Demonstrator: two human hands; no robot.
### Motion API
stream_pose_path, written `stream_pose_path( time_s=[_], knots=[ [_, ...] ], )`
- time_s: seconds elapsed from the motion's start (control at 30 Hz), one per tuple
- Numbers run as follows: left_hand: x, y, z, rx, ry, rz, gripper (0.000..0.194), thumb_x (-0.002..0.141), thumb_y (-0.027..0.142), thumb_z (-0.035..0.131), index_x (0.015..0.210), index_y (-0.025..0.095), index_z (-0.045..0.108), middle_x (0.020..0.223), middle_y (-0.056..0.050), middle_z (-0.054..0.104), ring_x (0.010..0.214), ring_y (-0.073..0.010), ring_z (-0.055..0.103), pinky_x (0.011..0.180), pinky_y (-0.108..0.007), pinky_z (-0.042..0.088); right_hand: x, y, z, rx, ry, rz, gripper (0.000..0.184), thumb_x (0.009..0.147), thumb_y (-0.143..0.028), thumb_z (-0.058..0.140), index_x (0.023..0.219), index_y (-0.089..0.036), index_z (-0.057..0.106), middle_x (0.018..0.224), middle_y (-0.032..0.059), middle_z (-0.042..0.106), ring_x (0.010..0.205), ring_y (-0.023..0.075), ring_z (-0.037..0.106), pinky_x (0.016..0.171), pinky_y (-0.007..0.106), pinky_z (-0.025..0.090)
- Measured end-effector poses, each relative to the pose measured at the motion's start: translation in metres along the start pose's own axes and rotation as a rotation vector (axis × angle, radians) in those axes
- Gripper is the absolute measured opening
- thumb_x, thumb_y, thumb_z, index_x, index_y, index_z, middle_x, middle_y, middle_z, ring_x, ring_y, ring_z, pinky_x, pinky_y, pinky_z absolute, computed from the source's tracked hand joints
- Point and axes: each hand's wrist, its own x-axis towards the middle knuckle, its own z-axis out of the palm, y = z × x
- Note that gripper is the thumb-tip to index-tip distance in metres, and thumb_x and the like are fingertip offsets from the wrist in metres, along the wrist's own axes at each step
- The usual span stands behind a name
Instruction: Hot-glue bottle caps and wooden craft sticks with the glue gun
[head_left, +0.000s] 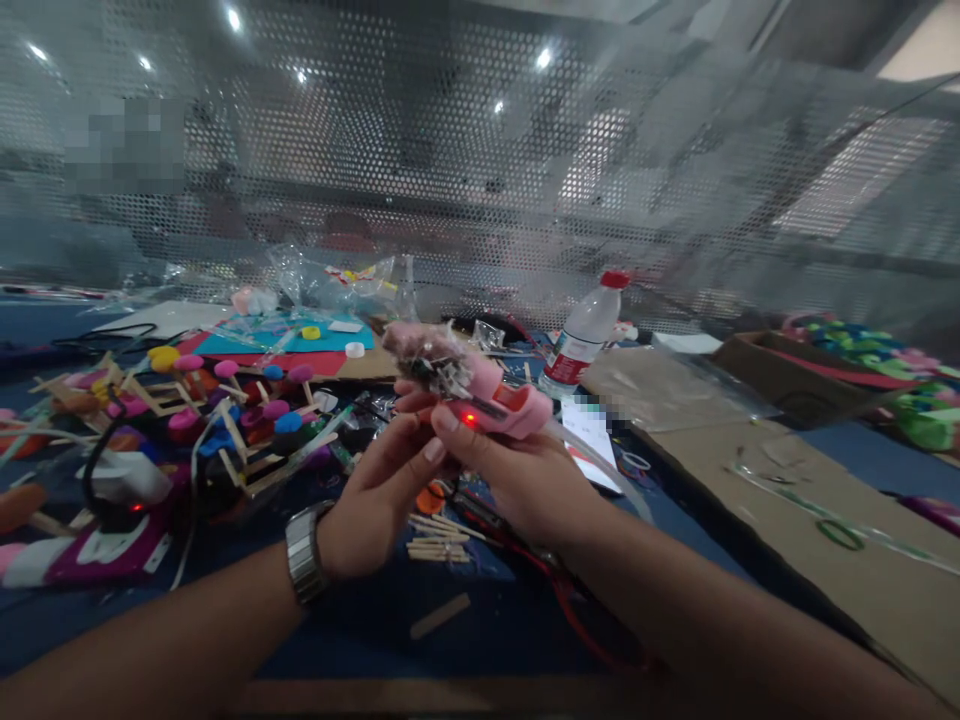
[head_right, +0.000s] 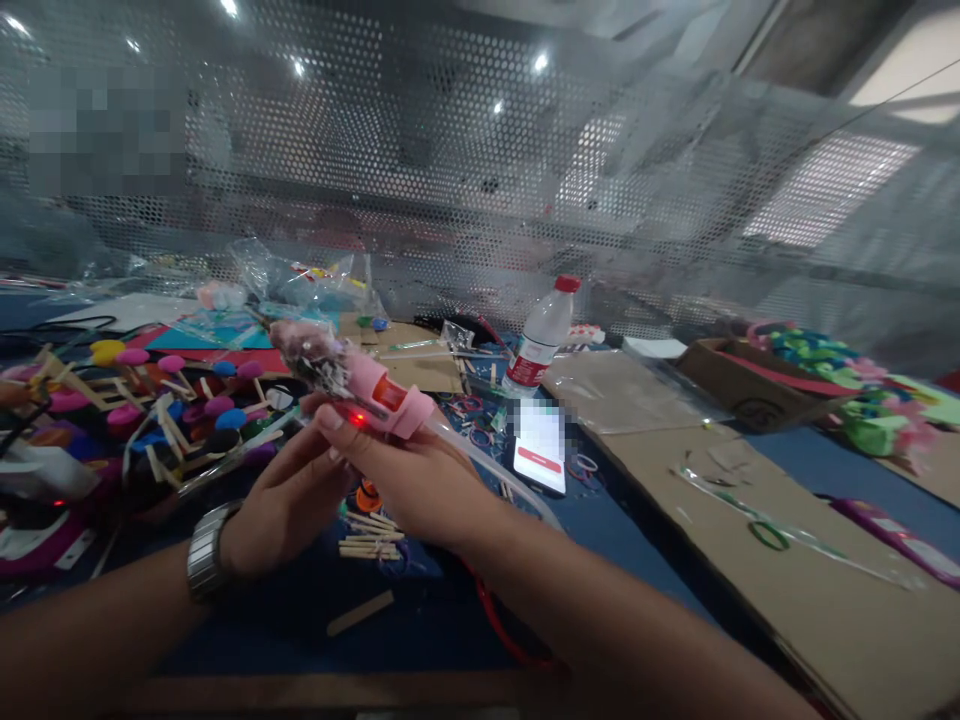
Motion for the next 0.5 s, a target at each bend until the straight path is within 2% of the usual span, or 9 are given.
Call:
stream_pose_path(
  time_s=[0.07,0.1,0.17,0.23,0.3,0.37,0.4,0.5],
  knots=[
    [0.006,0.001,-0.008,0.091,0.057,0.142,0.023,0.086,0.04,0.074,0.1,0.024,0.066,0.099,-0.003,0.063,0.09,-0.0173,0.058,0.082,-0.03,0.05,0.005,-0.008,-0.002,-0.011,0.088,-0.092,0.045,0.075,-0.071,0.077,0.095,-0.031,0.079,0.095,0.0025,0.077,0.101,0.0262,0.07,0.095,0.043,0.055],
    [0.009,0.002,-0.011,0.145,0.119,0.188,0.02,0.087,0.038,0.071,0.097,0.023,0.063,0.096,-0.002,0.06,0.087,-0.016,0.056,0.079,-0.028,0.048,0.007,-0.011,-0.003,-0.032,0.11,-0.108,0.042,0.078,-0.069,0.076,0.094,-0.031,0.079,0.095,0.0027,0.077,0.101,0.0257,0.069,0.097,0.043,0.054],
    [0.013,0.005,-0.018,0.327,0.195,0.204,0.017,0.088,0.038,0.062,0.09,0.023,0.056,0.086,0.001,0.053,0.079,-0.0145,0.051,0.074,-0.027,0.045,0.014,-0.018,-0.008,-0.004,0.09,-0.173,0.037,0.081,-0.066,0.076,0.093,-0.031,0.078,0.101,0.0021,0.076,0.098,0.0245,0.068,0.092,0.042,0.054],
    [0.013,0.009,-0.021,0.421,0.173,0.15,0.018,0.09,0.035,0.057,0.081,0.02,0.054,0.076,0.002,0.048,0.069,-0.0135,0.044,0.066,-0.026,0.039,0.021,-0.021,-0.013,0.031,0.071,-0.207,0.033,0.083,-0.062,0.075,0.094,-0.031,0.076,0.107,0.0012,0.074,0.099,0.0226,0.066,0.085,0.038,0.055],
    [0.011,0.013,-0.021,0.514,0.093,0.074,0.024,0.09,0.033,0.059,0.072,0.018,0.057,0.066,0.003,0.047,0.062,-0.0131,0.039,0.059,-0.028,0.033,0.027,-0.023,-0.018,0.077,0.074,-0.247,0.03,0.083,-0.059,0.077,0.092,-0.03,0.075,0.103,0.0001,0.072,0.093,0.0196,0.065,0.08,0.035,0.053],
    [0.007,0.016,-0.02,0.641,0.003,0.036,0.028,0.089,0.033,0.06,0.067,0.017,0.057,0.064,0.002,0.048,0.063,-0.014,0.041,0.059,-0.029,0.031,0.03,-0.023,-0.022,0.126,0.093,-0.264,0.03,0.081,-0.057,0.079,0.089,-0.029,0.073,0.1,-0.0005,0.071,0.084,0.017,0.064,0.076,0.032,0.052],
    [0.006,0.017,-0.019,0.788,-0.042,0.047,0.029,0.09,0.034,0.058,0.067,0.018,0.053,0.062,0.003,0.045,0.062,-0.0142,0.04,0.058,-0.029,0.03,0.03,-0.022,-0.024,0.145,0.104,-0.258,0.032,0.08,-0.058,0.079,0.088,-0.028,0.072,0.099,-0.0005,0.07,0.081,0.0163,0.063,0.073,0.032,0.051],
    [0.005,0.018,-0.021,1.207,0.007,0.16,0.01,0.084,0.026,0.058,0.081,0.02,0.051,0.075,0.001,0.053,0.069,-0.0174,0.048,0.065,-0.03,0.037,0.026,-0.018,-0.029,0.163,0.105,-0.203,0.035,0.079,-0.061,0.077,0.085,-0.027,0.068,0.097,0.0005,0.069,0.074,0.016,0.062,0.063,0.031,0.047]
  ],
)
